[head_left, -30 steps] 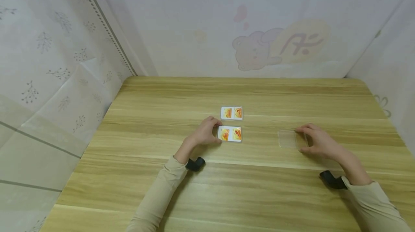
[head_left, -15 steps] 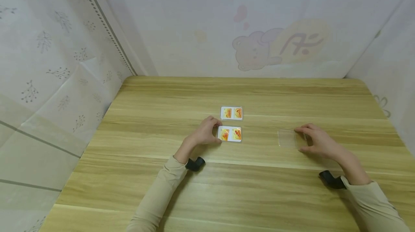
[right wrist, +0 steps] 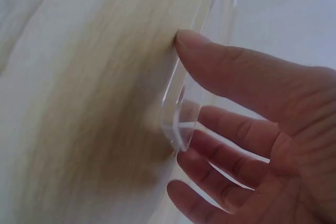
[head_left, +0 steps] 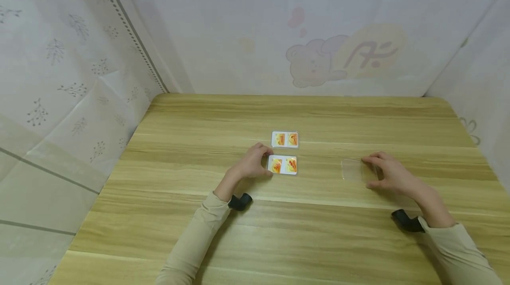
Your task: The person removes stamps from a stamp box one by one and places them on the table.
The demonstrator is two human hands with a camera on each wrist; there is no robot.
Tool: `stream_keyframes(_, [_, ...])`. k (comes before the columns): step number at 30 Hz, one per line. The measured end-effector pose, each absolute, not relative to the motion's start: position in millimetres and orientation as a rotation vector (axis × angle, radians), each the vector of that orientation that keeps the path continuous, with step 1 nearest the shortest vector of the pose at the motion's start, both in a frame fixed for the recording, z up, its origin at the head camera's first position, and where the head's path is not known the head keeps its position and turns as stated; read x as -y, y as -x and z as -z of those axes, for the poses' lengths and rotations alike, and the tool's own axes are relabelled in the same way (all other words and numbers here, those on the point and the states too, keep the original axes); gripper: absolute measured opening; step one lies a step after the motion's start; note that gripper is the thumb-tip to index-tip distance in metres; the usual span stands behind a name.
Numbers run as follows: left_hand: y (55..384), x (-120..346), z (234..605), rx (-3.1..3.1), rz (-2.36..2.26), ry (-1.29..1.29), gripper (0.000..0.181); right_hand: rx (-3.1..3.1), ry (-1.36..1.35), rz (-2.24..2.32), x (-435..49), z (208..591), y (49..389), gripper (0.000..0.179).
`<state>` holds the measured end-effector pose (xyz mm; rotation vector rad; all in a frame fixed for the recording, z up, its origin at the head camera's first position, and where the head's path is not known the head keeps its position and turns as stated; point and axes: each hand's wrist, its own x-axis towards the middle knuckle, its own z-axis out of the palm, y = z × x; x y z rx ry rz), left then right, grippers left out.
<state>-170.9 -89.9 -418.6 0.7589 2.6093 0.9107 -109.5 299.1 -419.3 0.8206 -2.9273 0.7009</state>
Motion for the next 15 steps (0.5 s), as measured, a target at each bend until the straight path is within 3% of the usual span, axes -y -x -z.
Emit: stream_keyframes(15, [170.8, 89.4, 418.0, -2.604, -0.914, -0.750, 0.052, 2.775, -0.899, -0.684, -275.0, 406.9, 115.4, 0.060])
